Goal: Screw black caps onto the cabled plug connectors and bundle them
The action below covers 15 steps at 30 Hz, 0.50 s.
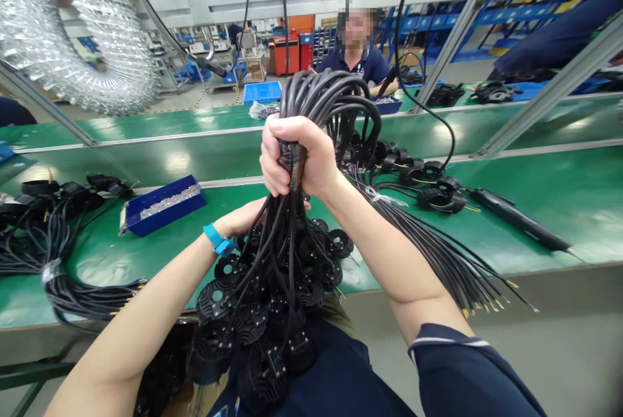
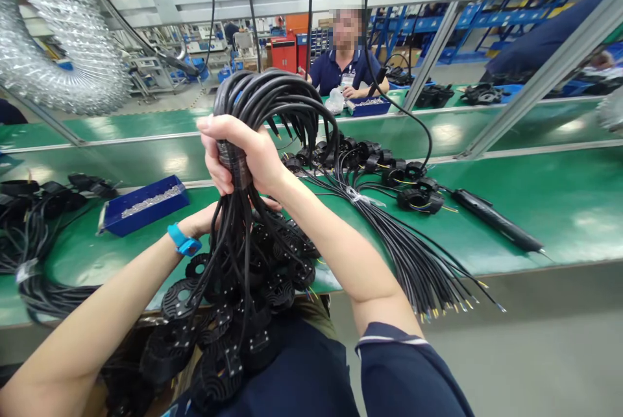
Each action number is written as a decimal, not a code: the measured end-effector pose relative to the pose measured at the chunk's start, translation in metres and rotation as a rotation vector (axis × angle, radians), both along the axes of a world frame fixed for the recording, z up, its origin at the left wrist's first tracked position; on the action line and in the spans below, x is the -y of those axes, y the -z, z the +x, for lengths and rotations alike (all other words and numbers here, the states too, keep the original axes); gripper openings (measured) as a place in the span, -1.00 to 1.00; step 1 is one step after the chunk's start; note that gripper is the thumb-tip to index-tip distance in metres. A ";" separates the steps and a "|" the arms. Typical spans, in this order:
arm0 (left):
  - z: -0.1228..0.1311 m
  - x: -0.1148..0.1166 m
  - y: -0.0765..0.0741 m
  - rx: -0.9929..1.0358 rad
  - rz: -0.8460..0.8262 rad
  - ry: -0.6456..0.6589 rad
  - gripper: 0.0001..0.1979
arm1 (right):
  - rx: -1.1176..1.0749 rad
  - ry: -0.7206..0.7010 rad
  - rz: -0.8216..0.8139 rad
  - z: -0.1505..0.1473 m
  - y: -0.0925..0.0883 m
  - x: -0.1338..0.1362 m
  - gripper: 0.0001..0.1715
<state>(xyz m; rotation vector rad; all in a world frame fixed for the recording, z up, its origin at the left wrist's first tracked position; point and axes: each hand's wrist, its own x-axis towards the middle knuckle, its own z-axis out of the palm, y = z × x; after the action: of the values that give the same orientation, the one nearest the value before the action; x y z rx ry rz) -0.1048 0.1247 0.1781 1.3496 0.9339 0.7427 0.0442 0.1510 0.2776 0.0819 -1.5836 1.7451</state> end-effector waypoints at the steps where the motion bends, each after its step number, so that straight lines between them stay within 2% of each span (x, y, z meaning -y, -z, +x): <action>1: 0.003 0.001 -0.004 -0.036 0.015 0.023 -0.59 | 0.012 0.003 -0.002 0.001 0.000 0.000 -0.60; 4: 0.003 0.003 -0.007 -0.150 0.048 -0.015 -0.54 | 0.038 0.046 -0.013 0.005 0.000 -0.002 -0.62; 8: -0.007 0.003 0.003 -0.271 0.043 -0.113 -0.40 | 0.011 0.106 -0.033 0.008 0.003 -0.006 -0.64; 15: -0.019 0.000 0.014 -0.271 0.027 -0.160 -0.38 | -0.020 0.128 -0.043 0.005 0.007 -0.009 -0.64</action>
<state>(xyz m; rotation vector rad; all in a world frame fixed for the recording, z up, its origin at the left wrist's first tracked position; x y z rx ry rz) -0.1235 0.1252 0.1645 1.4344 1.2623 0.7051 0.0493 0.1595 0.2709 -0.0226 -1.5030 1.6728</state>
